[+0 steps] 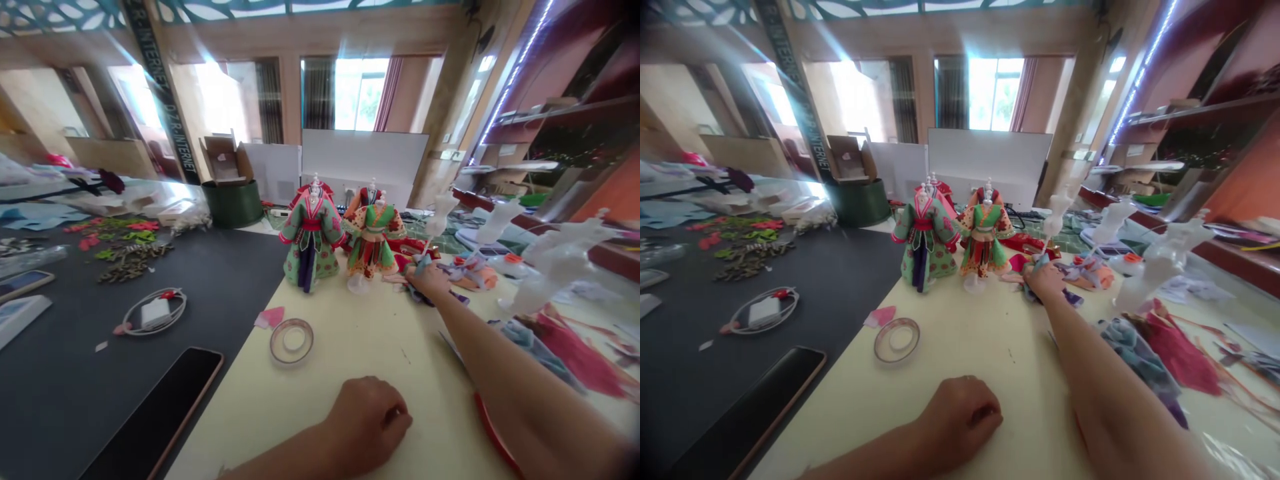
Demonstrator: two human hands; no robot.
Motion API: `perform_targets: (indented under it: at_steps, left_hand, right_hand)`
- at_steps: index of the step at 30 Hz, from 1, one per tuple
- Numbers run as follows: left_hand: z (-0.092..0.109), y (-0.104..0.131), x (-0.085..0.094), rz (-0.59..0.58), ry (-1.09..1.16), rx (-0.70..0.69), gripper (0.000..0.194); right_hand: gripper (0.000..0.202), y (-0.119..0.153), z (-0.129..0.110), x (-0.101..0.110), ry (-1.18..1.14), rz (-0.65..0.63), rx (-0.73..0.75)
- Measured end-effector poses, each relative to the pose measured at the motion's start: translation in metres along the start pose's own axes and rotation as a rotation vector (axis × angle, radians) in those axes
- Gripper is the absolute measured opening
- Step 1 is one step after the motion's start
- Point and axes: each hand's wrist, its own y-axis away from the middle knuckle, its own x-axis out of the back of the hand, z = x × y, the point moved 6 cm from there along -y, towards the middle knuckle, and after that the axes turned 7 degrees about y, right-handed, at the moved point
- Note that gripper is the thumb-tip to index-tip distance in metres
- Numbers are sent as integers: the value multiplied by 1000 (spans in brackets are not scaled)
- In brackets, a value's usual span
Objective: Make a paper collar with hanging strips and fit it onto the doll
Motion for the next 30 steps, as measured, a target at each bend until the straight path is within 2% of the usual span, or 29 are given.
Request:
perform_targets:
  at_steps: [5, 13, 17, 21, 26, 30]
  left_hand:
    - [1, -1, 4, 37, 80, 10, 11]
    - [-5, -6, 24, 219, 236, 100, 17]
    - [-5, -7, 25, 207, 248, 111, 18]
    - [-4, -6, 22, 181, 235, 112, 18]
    - [-4, -6, 20, 160, 223, 108, 17]
    - [-5, -6, 20, 145, 209, 118, 16]
  right_hand:
    - [32, 5, 4, -1, -6, -68, 0]
    - [30, 49, 17, 18, -60, -122, 207]
    - [30, 69, 20, 16, -30, -142, 248]
    - [31, 81, 13, 9, 37, -161, 250]
    - [32, 87, -4, 4, 108, -196, 295]
    - [29, 87, -14, 13, 98, -295, 364]
